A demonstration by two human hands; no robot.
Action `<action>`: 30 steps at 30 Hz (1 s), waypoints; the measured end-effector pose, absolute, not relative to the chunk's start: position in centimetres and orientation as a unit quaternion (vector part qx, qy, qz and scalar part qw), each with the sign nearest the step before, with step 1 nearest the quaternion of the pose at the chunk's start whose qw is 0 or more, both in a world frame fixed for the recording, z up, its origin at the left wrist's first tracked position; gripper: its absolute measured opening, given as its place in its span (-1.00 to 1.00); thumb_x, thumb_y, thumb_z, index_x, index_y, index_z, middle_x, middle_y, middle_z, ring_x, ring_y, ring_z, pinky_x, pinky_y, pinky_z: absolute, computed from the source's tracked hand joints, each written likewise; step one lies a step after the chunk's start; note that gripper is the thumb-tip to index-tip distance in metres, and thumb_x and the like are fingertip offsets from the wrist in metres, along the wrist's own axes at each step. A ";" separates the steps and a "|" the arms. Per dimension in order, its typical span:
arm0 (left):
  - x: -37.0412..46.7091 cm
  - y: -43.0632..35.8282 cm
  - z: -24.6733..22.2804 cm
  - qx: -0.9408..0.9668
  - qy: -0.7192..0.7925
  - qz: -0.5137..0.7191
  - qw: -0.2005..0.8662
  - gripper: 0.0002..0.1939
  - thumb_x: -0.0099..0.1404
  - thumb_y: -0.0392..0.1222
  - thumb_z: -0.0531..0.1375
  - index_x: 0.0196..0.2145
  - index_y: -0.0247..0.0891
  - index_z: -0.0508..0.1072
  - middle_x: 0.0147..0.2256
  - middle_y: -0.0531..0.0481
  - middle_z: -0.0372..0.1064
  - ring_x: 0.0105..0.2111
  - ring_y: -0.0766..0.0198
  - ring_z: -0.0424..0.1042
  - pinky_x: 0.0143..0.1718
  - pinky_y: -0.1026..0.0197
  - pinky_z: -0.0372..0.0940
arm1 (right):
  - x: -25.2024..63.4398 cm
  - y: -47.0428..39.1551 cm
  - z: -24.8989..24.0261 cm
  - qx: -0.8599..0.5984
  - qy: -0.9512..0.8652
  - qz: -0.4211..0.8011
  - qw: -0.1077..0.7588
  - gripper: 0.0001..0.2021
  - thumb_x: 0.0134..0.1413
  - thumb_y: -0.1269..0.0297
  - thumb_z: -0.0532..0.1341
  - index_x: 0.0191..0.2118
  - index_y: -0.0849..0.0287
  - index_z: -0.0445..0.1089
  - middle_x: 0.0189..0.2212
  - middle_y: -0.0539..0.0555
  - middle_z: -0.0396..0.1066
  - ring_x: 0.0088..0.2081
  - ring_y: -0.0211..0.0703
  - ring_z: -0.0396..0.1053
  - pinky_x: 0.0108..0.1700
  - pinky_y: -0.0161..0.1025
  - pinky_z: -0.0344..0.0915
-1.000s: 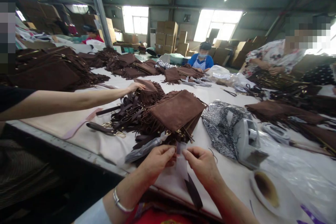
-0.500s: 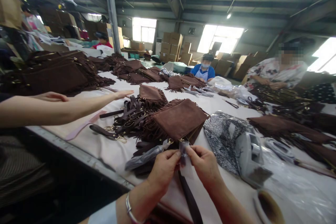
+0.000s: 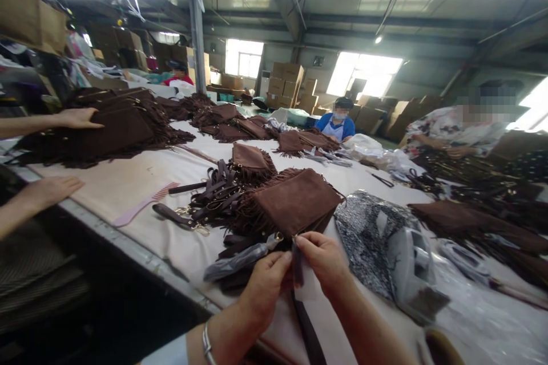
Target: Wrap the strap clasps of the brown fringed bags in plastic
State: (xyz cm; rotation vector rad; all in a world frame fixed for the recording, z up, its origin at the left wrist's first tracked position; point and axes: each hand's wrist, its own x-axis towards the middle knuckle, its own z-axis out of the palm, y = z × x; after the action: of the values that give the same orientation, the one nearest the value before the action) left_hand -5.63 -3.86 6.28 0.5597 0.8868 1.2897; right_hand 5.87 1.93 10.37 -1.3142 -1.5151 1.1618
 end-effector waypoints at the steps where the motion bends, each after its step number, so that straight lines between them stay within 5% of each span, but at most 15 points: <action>1: -5.6 -4.0 6.3 0.246 0.381 0.571 0.684 -0.60 0.10 0.09 0.33 -0.31 -0.33 0.48 -0.41 -0.05 0.42 -0.43 0.29 0.38 -0.37 0.25 0.27 | 5.8 1.8 10.3 -0.520 -0.596 0.463 0.400 -0.64 -0.10 -0.01 0.27 -0.49 0.27 0.49 -0.64 0.01 0.40 -0.57 -0.22 0.31 -0.53 -0.32 0.23; 10: -6.0 -4.2 7.2 0.283 0.411 0.522 0.692 -0.57 0.15 0.17 0.24 -0.30 -0.29 0.36 -0.57 0.07 0.32 -0.60 0.34 0.29 -0.52 0.23 0.27 | 6.7 0.7 9.1 -0.527 -0.638 0.416 0.378 -0.52 0.11 -0.08 0.16 -0.66 0.17 0.22 -0.75 -0.10 0.13 -0.65 -0.31 0.12 -0.60 -0.35 0.06; 14: -6.7 -4.2 7.8 0.315 0.441 0.506 0.671 -0.60 0.17 0.16 0.20 -0.33 -0.27 0.32 -0.59 0.11 0.26 -0.66 0.40 0.21 -0.64 0.32 0.12 | 8.6 0.6 9.3 -0.432 -0.782 0.197 0.405 -0.74 0.24 0.17 0.10 -0.23 0.21 0.47 -0.33 0.13 0.46 -0.28 -0.11 0.40 -0.22 -0.24 0.34; 18: -6.7 -4.2 7.9 0.318 0.430 0.511 0.673 -0.64 0.16 0.12 0.21 -0.40 -0.23 0.24 -0.59 0.19 0.13 -0.70 0.49 0.01 -0.67 0.34 -0.12 | 9.6 0.7 10.5 -0.285 -0.905 0.007 0.316 -0.70 0.24 0.41 0.08 0.02 0.08 0.42 -0.04 0.19 0.39 -0.08 -0.05 0.35 -0.04 -0.12 0.29; 21: -6.6 -4.1 7.7 0.352 0.461 0.516 0.631 -0.68 0.23 0.09 0.15 -0.43 -0.22 0.24 -0.61 0.20 0.06 -0.68 0.46 -0.04 -0.63 0.29 -0.13 | 9.2 1.0 11.7 -0.248 -0.930 -0.070 0.261 -0.76 0.25 0.41 0.10 -0.10 0.07 0.47 -0.09 0.15 0.43 -0.14 -0.08 0.33 -0.06 -0.13 0.25; 26: -7.1 -4.2 7.1 0.508 0.523 0.550 0.408 -0.68 0.33 -0.02 0.08 -0.51 -0.23 0.29 -0.53 0.07 0.19 -0.51 0.33 0.13 -0.43 0.22 0.04 | 7.7 1.4 13.4 -0.216 -0.954 -0.063 0.199 -0.83 0.24 0.38 0.13 -0.30 0.14 0.47 -0.33 0.10 0.45 -0.28 -0.15 0.30 -0.17 -0.20 0.20; 30: -7.5 -4.6 6.9 0.554 0.512 0.550 0.358 -0.67 0.39 0.02 0.01 -0.42 -0.21 0.39 -0.46 -0.01 0.31 -0.45 0.23 0.21 -0.35 0.17 0.07 | 6.7 1.8 14.5 -0.266 -0.949 0.010 0.170 -0.85 0.17 0.47 0.15 -0.24 0.15 0.46 -0.41 0.05 0.43 -0.32 -0.18 0.33 -0.22 -0.27 0.21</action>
State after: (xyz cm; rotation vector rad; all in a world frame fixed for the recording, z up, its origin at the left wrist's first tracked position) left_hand -7.50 -4.61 6.89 1.4293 1.3220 1.4190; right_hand 6.70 1.76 14.46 -0.7553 -2.6961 0.0289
